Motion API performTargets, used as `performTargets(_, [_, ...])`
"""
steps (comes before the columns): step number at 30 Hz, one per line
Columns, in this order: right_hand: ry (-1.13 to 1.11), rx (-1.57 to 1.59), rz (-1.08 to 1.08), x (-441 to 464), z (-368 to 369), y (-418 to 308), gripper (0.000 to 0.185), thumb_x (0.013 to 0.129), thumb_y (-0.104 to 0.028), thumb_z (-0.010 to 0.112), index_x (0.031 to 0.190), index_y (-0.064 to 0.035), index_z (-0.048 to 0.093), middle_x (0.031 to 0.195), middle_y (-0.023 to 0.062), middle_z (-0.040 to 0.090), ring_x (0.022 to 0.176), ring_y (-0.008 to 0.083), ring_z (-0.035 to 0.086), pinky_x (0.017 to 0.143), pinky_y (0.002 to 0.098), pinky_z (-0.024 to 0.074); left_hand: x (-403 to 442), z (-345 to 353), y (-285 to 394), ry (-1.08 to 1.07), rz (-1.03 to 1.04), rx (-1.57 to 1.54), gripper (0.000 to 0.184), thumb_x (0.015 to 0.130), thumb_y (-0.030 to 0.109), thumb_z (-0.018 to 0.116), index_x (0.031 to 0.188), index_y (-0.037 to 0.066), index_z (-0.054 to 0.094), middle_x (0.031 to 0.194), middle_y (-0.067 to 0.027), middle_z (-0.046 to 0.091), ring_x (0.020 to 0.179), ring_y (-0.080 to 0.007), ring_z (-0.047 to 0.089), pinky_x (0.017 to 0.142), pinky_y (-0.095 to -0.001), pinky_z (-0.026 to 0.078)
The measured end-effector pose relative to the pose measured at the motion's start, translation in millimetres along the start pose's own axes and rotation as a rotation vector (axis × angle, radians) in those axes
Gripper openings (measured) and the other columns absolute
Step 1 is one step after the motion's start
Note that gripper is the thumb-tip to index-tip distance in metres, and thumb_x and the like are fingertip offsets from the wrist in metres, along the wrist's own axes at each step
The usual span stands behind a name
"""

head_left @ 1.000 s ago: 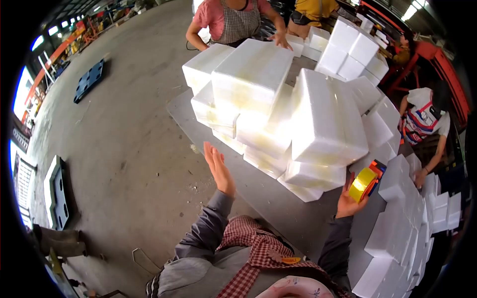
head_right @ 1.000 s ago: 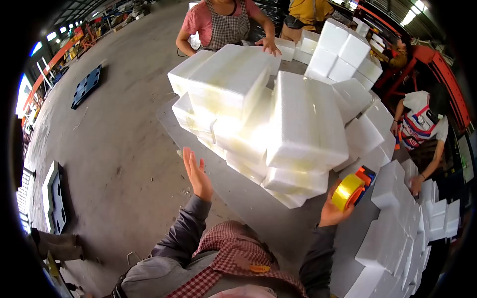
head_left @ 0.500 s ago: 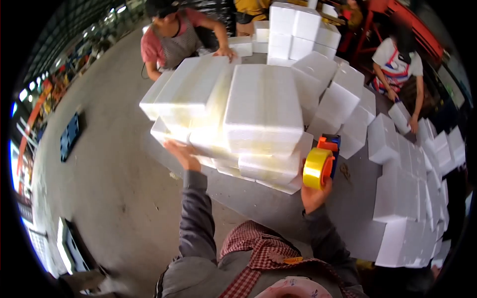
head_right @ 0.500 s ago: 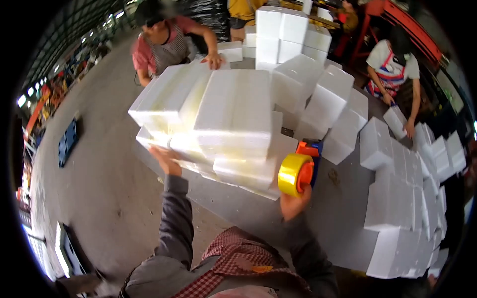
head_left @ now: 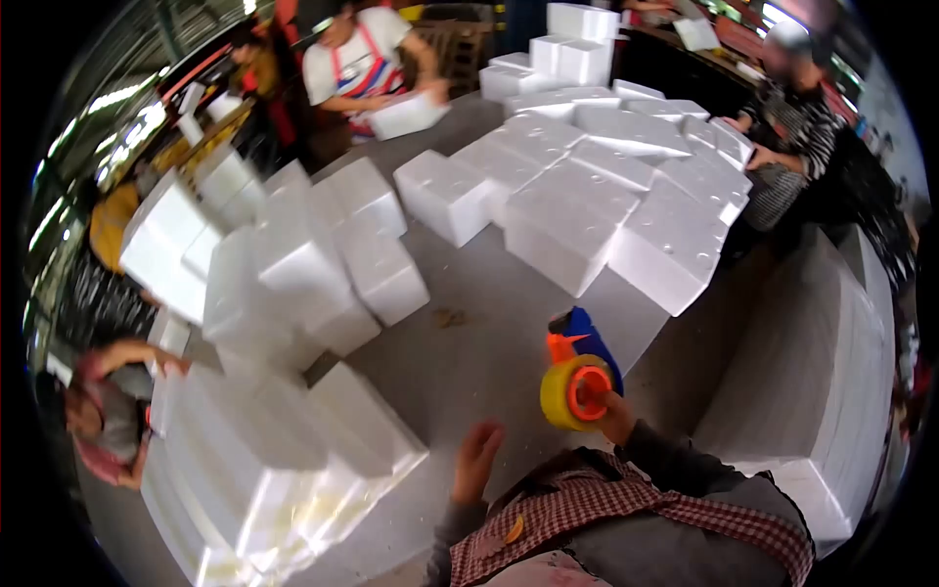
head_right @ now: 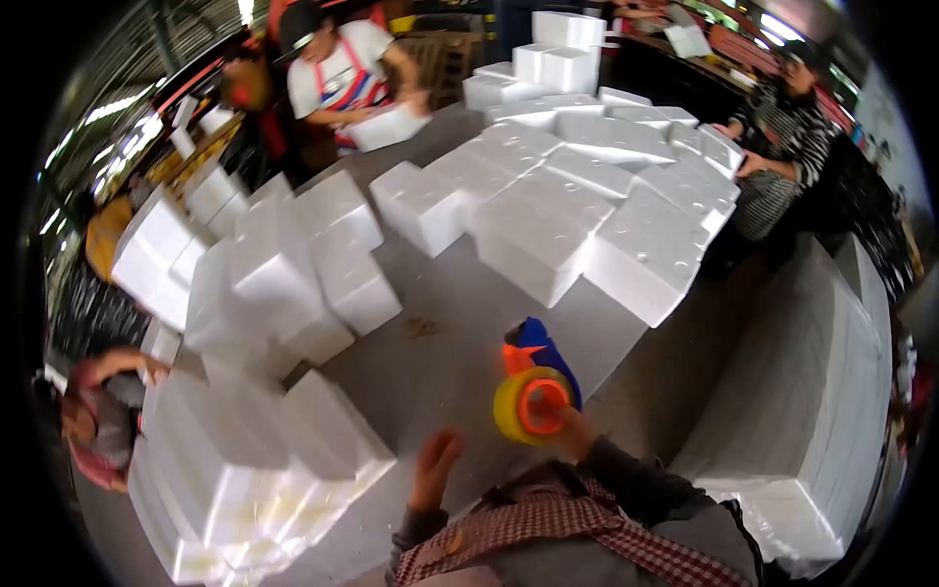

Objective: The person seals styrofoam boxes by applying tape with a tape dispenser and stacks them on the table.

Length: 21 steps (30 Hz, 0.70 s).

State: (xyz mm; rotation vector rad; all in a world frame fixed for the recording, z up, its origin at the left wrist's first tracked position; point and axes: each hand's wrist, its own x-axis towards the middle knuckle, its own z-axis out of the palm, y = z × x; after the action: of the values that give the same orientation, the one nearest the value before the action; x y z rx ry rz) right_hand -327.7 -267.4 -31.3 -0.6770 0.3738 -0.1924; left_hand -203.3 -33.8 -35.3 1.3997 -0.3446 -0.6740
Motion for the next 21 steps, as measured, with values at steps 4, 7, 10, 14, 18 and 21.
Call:
performTargets(4, [0.137, -0.15, -0.291, 15.4, -25.7, -45.5, 0.049, 0.083, -0.027, 0.055, 0.124, -0.0023, 0.044, 0.122, 0.0085, 0.05, 0.113, 0.0217, 0.048, 0.095, 0.0362, 0.0402, 140.8, 45.3, -2.5, -0.065, 0.101, -0.074, 0.044, 0.091, 0.027, 0.052, 0.128, 0.006, 0.038, 0.104, -0.0022, 0.052, 0.085, -0.0101, 0.049, 0.075, -0.0224, 0.041])
performTargets(7, [0.168, -0.185, -0.438, 59.8, -70.1, -63.1, 0.05, 0.081, -0.03, 0.058, 0.121, -0.0027, 0.047, 0.115, 0.0056, 0.054, 0.105, 0.0186, 0.053, 0.092, 0.0321, 0.0414, 253.5, 77.9, 37.4, 0.119, 0.119, -0.058, 0.056, 0.091, 0.036, 0.047, 0.137, 0.01, 0.027, 0.121, -0.0038, 0.045, 0.106, -0.0146, 0.043, 0.088, -0.0308, 0.034])
performTargets(10, [0.198, -0.049, -0.61, 120.3, -90.0, -71.6, 0.046, 0.085, -0.034, 0.056, 0.119, -0.0037, 0.047, 0.115, 0.0045, 0.052, 0.106, 0.0176, 0.051, 0.093, 0.031, 0.0409, 352.4, 98.5, 59.0, 0.217, 0.081, -0.163, 0.065, 0.09, 0.047, 0.044, 0.142, 0.016, 0.019, 0.14, -0.0001, 0.029, 0.127, -0.0152, 0.029, 0.101, -0.041, 0.023])
performTargets(14, [0.265, -0.105, -0.641, 173.1, -109.1, -62.8, 0.048, 0.087, -0.038, 0.052, 0.121, -0.0053, 0.047, 0.119, 0.0041, 0.052, 0.11, 0.0197, 0.05, 0.095, 0.0337, 0.0395, 403.4, 111.2, 67.4, 0.134, -0.158, -0.15, 0.06, 0.09, 0.044, 0.044, 0.141, 0.021, 0.021, 0.14, 0.0007, 0.028, 0.127, -0.018, 0.029, 0.098, -0.0477, 0.026])
performTargets(18, [0.171, 0.039, -0.564, 174.4, -74.3, -70.3, 0.054, 0.085, -0.044, 0.051, 0.125, -0.007, 0.045, 0.119, 0.0058, 0.054, 0.107, 0.0218, 0.052, 0.093, 0.0371, 0.04, 382.2, 89.3, 30.5, 0.175, -0.056, 0.059, 0.073, 0.076, 0.059, 0.054, 0.132, 0.018, 0.031, 0.129, -0.0029, 0.04, 0.116, -0.0196, 0.036, 0.082, -0.0448, 0.035])
performTargets(21, [-0.139, 0.238, -0.372, 127.2, -64.0, -73.2, 0.056, 0.085, -0.045, 0.051, 0.126, -0.0079, 0.044, 0.119, 0.0062, 0.054, 0.105, 0.0222, 0.053, 0.089, 0.0379, 0.0427, 295.1, 68.6, 20.7, 0.245, 0.008, 0.0, 0.061, 0.077, 0.05, 0.06, 0.123, 0.017, 0.036, 0.117, -0.0007, 0.046, 0.106, -0.0156, 0.042, 0.078, -0.0379, 0.038])
